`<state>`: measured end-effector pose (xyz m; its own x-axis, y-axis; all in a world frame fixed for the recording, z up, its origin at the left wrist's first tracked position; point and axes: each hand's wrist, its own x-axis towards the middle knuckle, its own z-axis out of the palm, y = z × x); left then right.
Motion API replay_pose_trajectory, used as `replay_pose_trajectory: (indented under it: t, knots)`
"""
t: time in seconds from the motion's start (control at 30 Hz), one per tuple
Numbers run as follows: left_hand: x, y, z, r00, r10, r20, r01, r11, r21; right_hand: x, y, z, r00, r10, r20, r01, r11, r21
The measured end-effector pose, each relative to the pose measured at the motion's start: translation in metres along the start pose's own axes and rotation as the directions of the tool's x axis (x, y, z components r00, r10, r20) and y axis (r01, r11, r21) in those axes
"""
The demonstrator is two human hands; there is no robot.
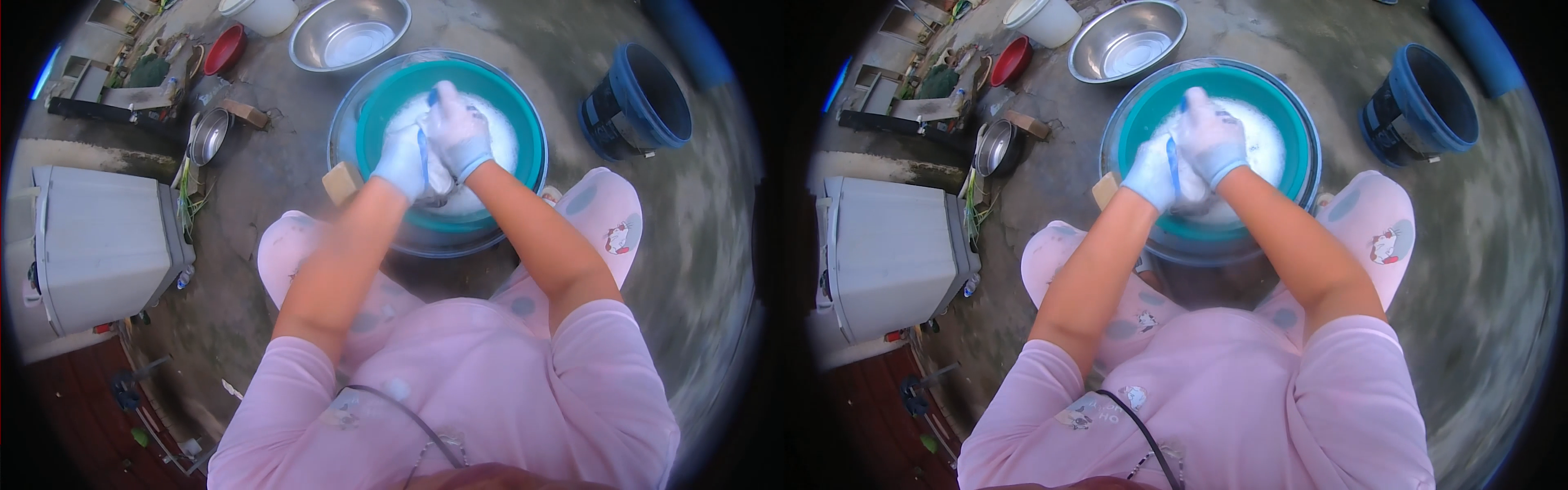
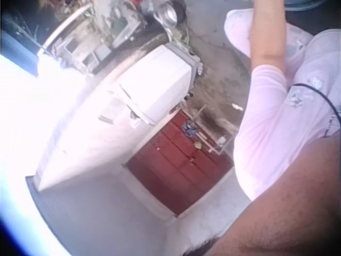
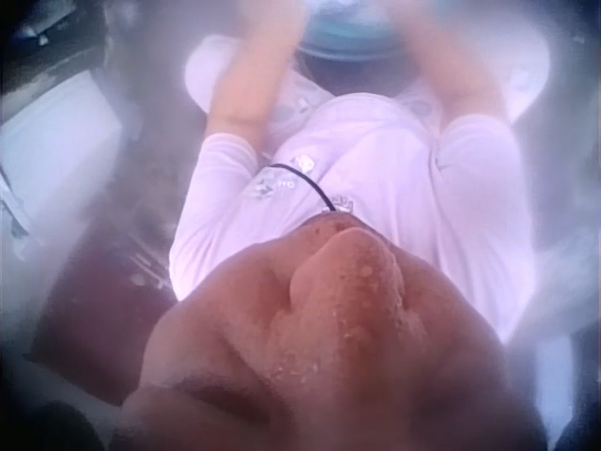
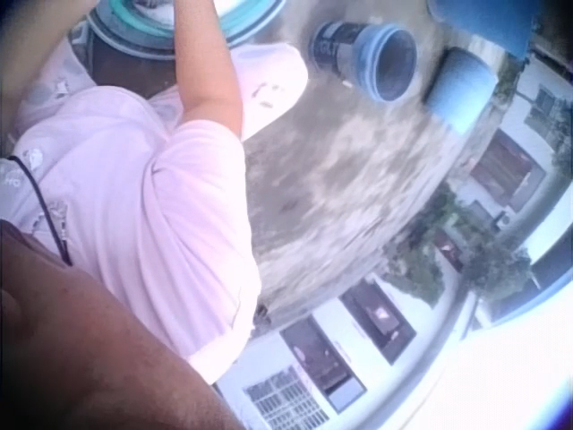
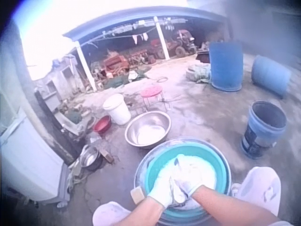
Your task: The person hand-washes a piece of clothing by repeatedly rubbing, scrubbing, and rinsing it in a basin of soapy water.
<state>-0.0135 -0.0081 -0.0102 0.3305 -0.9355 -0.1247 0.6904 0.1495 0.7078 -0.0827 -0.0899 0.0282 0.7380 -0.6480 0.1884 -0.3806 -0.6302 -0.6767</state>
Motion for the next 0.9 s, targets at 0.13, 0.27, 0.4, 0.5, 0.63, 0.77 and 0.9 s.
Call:
replay_pose_trajectory:
  t: [0.13,0.27,0.4,0.5,0.63,0.77,0.9]
  knots:
    - [0.002,0.013,0.006,0.989,0.149,-0.018,-0.145,0.976,0.161,0.035,0.041,-0.004,0.985,0.152,-0.084,-0.15,0.988,0.024]
    - [-0.008,0.065,-0.004,0.873,0.249,-0.419,-0.245,0.967,0.066,0.043,0.052,-0.021,0.992,-0.059,0.111,0.009,0.912,0.409]
    - [-0.01,0.089,-0.017,0.881,0.391,-0.268,-0.369,0.92,0.128,0.048,0.035,-0.048,0.803,-0.137,0.58,-0.152,0.894,0.421]
    - [-0.014,0.093,0.007,0.931,0.352,-0.1,-0.352,0.936,0.017,0.036,0.03,-0.041,0.883,-0.077,0.462,-0.145,0.893,0.425]
    - [-0.02,0.099,0.024,0.96,0.276,0.054,-0.26,0.943,-0.208,0.033,0.029,-0.032,0.881,-0.197,0.43,-0.207,0.658,0.724]
    - [-0.027,0.116,0.016,0.965,0.261,0.021,-0.259,0.962,-0.086,0.034,0.01,-0.066,0.827,-0.249,0.504,-0.339,0.495,0.8]
    - [-0.04,0.135,0.034,0.915,0.388,-0.113,-0.249,0.761,0.599,0.042,0.012,-0.105,0.904,-0.214,0.372,-0.299,0.305,0.904]
